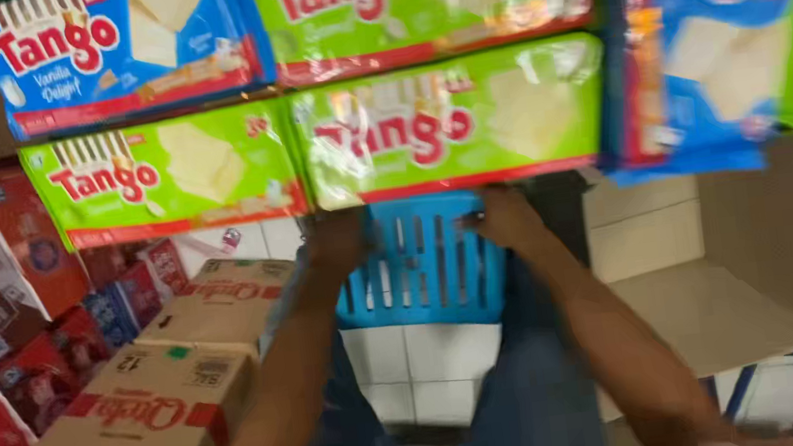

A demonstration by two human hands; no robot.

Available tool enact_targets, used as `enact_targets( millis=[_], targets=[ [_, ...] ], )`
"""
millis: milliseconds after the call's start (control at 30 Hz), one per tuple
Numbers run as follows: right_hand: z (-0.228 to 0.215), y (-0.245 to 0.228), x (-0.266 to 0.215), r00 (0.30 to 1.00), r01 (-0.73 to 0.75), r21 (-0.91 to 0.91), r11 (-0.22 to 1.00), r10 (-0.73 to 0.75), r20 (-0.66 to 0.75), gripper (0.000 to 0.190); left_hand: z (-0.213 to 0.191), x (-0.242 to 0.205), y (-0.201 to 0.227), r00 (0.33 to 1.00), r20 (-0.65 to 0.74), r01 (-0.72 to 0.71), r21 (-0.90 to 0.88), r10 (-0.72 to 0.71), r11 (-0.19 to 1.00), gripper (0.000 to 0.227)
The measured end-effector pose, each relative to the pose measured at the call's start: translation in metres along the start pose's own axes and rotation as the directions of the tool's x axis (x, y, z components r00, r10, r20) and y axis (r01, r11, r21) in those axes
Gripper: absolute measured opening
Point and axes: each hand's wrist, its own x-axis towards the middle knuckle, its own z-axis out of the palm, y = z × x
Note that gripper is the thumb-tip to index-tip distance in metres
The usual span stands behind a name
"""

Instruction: The person picks up packs of Tango biscuits from a blue crate and places them into a cardboard box. The person arranges the packs neatly inside the box, filling it layer by layer.

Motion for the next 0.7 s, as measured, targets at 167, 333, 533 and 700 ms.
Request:
enact_targets(
  millis=[167, 333, 533, 700],
  targets=[
    [0.003, -0.014, 0.002, 0.993, 0.033, -0.107, 0.994, -0.021, 0.117, 0.06, 0.082, 0.016, -0.019, 0.989, 0.144, 0.064, -0.152, -0.042, 0.986, 0.063],
    [0.054, 0.012, -0.014, 0.958, -0.01, -0.328, 0.945, 0.104, 0.269, 0.061, 0.145, 0.006, -0.031, 0.987, 0.045, -0.151, -0.056, 0.154, 0.987, 0.066],
    [0.092, 0.018, -0.011, 0.805, 0.03, -0.384, 0.923, 0.206, 0.557, 0.051, 0.165, -0.004, -0.009, 0.969, 0.046, -0.234, -0.148, 0.243, 0.961, 0.033],
    [0.028, -0.011, 0.048, 0.745, -0.117, -0.346, 0.931, 0.313, 0.589, 0.042, 0.111, 0.027, 0.006, 0.681, 0.65, -0.319, -0.152, 0.337, 0.936, 0.046]
  ],
)
